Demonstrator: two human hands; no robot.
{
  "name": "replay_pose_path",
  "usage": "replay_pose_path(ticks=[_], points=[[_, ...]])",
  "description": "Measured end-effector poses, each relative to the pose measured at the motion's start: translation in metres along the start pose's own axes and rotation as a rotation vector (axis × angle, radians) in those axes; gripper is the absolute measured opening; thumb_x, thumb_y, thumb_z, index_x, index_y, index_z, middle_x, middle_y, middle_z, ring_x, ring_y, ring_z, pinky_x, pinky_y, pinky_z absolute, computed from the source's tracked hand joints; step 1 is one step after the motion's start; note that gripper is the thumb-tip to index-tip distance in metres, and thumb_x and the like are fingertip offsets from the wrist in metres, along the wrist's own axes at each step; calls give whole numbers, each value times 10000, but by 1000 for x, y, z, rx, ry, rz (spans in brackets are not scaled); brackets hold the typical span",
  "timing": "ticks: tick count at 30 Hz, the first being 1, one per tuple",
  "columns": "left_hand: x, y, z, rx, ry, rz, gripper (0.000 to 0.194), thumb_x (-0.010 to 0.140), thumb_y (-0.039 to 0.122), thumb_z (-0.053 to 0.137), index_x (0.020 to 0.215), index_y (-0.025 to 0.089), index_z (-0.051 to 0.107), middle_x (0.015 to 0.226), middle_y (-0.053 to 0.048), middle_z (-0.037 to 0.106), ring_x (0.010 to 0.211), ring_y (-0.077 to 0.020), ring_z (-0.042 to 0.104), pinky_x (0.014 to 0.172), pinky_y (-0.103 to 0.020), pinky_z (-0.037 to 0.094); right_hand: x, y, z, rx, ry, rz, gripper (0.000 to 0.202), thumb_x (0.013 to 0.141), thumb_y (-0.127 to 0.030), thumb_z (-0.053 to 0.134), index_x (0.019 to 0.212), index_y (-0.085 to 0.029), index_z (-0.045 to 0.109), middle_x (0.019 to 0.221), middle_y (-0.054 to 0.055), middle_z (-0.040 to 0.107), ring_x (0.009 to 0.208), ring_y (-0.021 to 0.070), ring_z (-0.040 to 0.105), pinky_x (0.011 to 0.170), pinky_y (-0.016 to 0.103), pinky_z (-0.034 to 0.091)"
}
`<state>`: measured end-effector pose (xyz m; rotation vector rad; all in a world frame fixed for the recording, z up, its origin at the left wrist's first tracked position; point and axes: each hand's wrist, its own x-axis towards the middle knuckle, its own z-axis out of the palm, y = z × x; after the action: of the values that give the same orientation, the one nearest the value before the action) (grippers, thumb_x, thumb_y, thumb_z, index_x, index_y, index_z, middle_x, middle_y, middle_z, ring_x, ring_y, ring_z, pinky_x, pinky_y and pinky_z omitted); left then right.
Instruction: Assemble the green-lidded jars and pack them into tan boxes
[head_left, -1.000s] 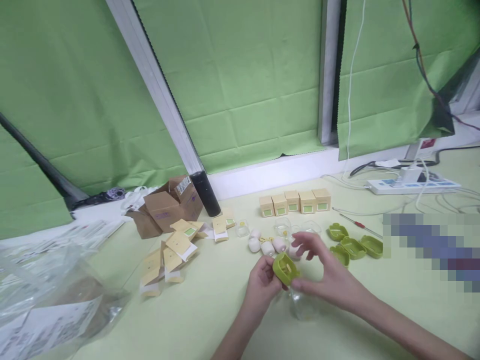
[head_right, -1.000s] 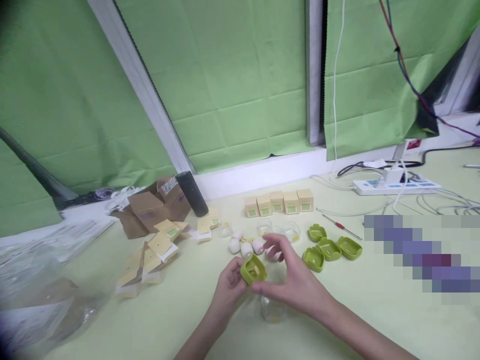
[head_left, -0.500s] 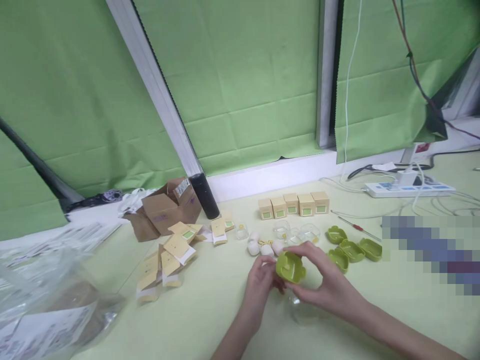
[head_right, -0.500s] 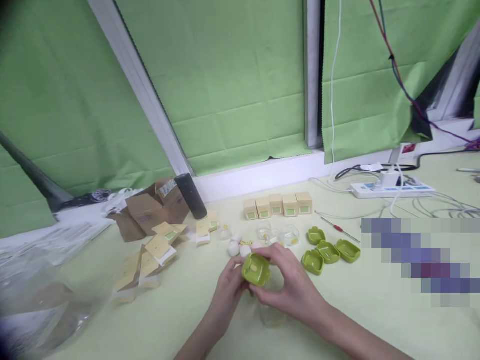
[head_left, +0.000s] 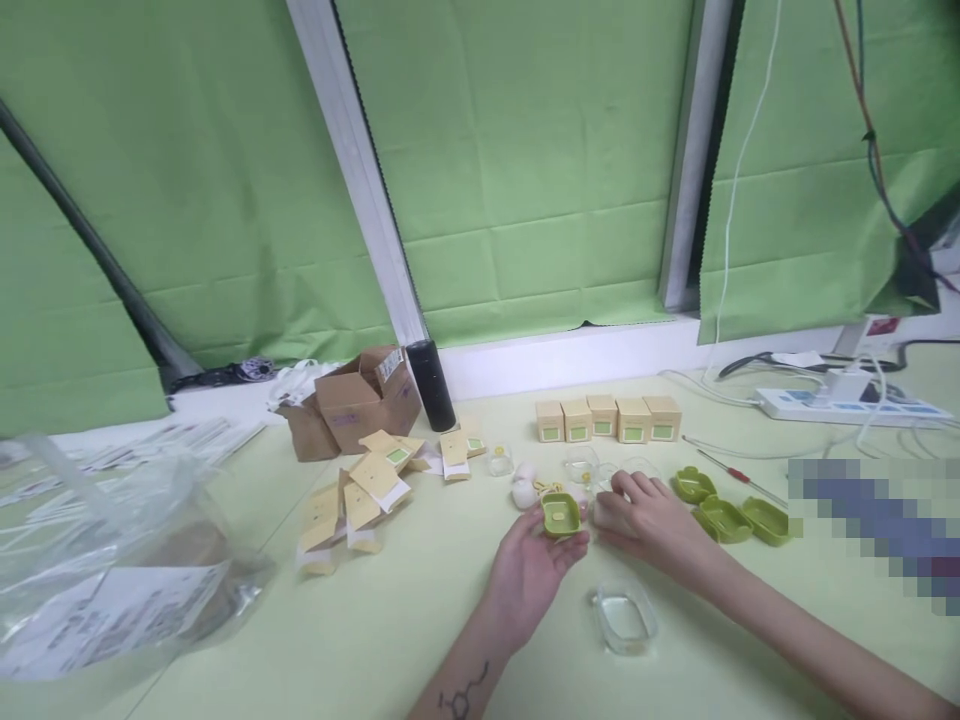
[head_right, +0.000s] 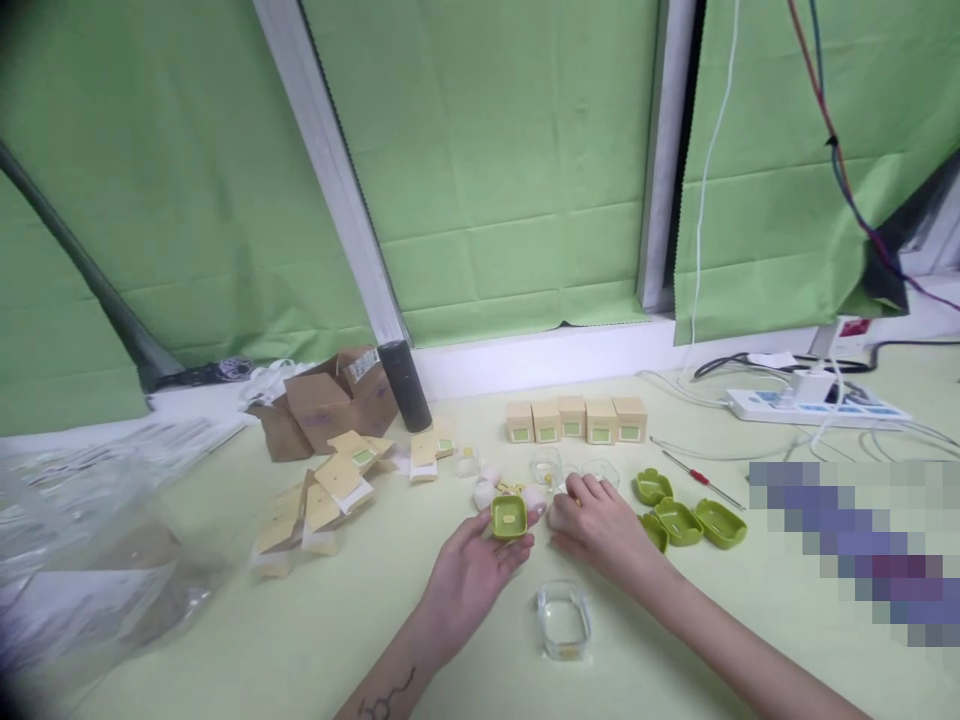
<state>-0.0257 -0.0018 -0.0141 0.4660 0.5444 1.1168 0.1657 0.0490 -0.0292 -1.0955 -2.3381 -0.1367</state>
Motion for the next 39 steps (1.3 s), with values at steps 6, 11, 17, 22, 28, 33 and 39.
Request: replay_pose_path(ticks=[6, 11, 17, 22, 28, 33, 39], points=[[2, -8, -2, 40, -17, 7, 246, 799, 306, 518, 938, 107, 560, 860, -109, 645, 646, -162, 571, 649, -283, 388, -8, -4, -4, 69, -20, 1, 144, 735, -144, 626, 822, -216, 538, 755, 9, 640, 676, 200, 605, 568, 305, 487], [3, -18, -1, 71, -43, -24, 287, 807, 354, 551, 972, 119, 555, 793, -57, 607, 618, -142, 528, 596, -266, 349, -7, -24, -33, 483, 83, 75, 284, 835, -269, 562, 1109, -245, 495, 1046, 58, 646, 898, 201, 635, 741, 321, 544], [0, -21, 10, 39, -95, -14, 284, 805, 361, 521, 956, 126, 578, 815, -53, 603, 788, -193, 540, 723, -298, 368, -8, -45, -26, 424, 115, -154, 369, 810, -165, 552, 1160, -282, 542, 1084, 58, 665, 994, 222, 621, 816, 363, 518], [1, -23, 12, 39, -99, -4, 218, 779, 258, 499, 933, 135, 591, 860, -57, 614, 888, -206, 532, 814, -309, 371, -10, -48, -19, 298, 141, -158, 426, 794, -90, 505, 1179, -270, 537, 1072, 82, 651, 970, 220, 614, 780, 376, 512], [-4, -20, 12, 70, -110, -15, 181, 765, 218, 495, 888, 139, 602, 900, -59, 615, 861, -191, 538, 849, -322, 377, -10, -50, -23, 429, 78, -137, 388, 829, -174, 557, 1204, -244, 487, 1083, 83, 636, 985, 219, 587, 794, 369, 521], [-12, -17, 16, 225, -143, 47, 192, 738, 199, 571, 914, 138, 618, 887, -68, 620, 832, -198, 546, 778, -326, 414, -13, -54, -22, 465, 157, -219, 391, 771, -79, 540, 1131, -230, 519, 1060, 79, 638, 979, 207, 582, 810, 356, 508], [-12, -18, 13, 258, -116, 52, 164, 735, 179, 565, 872, 120, 632, 764, -41, 597, 703, -136, 510, 680, -262, 418, -13, -59, -23, 439, 96, -222, 299, 756, -63, 520, 998, -232, 567, 1012, 69, 630, 907, 198, 570, 755, 343, 488]])
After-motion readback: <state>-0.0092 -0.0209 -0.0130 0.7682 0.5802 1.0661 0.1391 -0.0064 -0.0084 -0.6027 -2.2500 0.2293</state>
